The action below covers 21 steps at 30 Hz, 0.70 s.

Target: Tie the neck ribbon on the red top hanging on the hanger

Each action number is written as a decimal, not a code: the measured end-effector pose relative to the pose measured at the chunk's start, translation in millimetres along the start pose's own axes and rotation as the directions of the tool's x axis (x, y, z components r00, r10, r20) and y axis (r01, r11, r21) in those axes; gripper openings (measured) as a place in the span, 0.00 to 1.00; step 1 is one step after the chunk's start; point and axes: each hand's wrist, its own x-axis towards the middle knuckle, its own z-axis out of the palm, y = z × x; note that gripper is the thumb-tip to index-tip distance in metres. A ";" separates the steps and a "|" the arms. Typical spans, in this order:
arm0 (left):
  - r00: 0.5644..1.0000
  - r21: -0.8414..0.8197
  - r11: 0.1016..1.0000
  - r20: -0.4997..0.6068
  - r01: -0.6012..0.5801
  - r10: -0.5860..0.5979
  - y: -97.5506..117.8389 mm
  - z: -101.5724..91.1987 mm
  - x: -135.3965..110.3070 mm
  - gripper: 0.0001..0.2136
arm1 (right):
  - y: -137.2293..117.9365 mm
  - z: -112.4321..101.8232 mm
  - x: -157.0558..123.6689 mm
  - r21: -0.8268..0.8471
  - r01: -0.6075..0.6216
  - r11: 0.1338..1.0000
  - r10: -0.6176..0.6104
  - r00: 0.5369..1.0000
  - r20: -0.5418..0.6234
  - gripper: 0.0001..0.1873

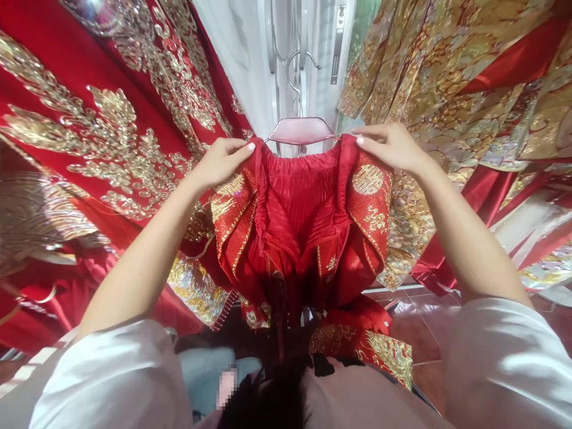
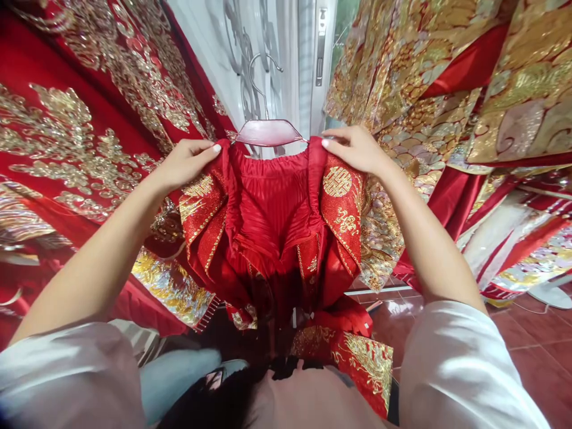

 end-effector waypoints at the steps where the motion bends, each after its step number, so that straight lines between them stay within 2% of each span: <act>1: 1.000 -0.006 1.000 -0.004 -0.006 0.006 -1.7 -0.1 -3.0 0.19 | -2.2 -5.0 -7.9 0.005 0.008 1.000 -0.008 0.999 0.046 0.28; 3: 0.999 -0.024 0.999 -0.035 -0.035 0.034 -6.6 2.0 -7.1 0.19 | -3.4 -10.9 -20.8 0.050 0.015 0.999 -0.021 0.992 0.128 0.28; 6: 0.992 -0.070 0.995 -0.113 -0.068 0.060 -14.9 8.6 -8.8 0.21 | 5.3 -10.6 -28.9 0.224 -0.050 0.973 0.022 0.992 0.127 0.28; 9: 0.989 -0.138 0.990 -0.146 -0.034 0.014 -20.9 12.4 -9.0 0.23 | 23.2 -5.3 -25.5 0.446 -0.202 0.872 0.139 0.975 0.171 0.30; 12: 0.991 -0.198 0.980 -0.125 0.021 -0.046 -22.4 10.8 -10.6 0.23 | 40.0 1.0 -20.6 0.558 -0.319 0.766 0.249 0.948 0.199 0.34; 14: 0.992 -0.220 0.975 -0.111 0.034 -0.060 -21.4 8.4 -13.0 0.23 | 45.9 4.5 -21.9 0.537 -0.319 0.781 0.314 0.944 0.105 0.34; 16: 0.994 -0.224 0.974 -0.095 0.038 -0.060 -19.6 6.4 -16.1 0.23 | 46.2 6.6 -28.2 0.450 -0.269 0.852 0.333 0.941 -0.068 0.32; 19: 0.996 -0.229 0.973 -0.080 0.028 -0.048 -15.9 4.3 -20.6 0.21 | 38.7 6.5 -44.2 0.315 -0.158 0.936 0.257 0.918 -0.301 0.25; 21: 0.997 -0.241 0.970 -0.068 0.027 -0.044 -12.6 3.0 -22.8 0.20 | 33.2 4.7 -55.5 0.279 -0.110 0.954 0.198 0.930 -0.309 0.23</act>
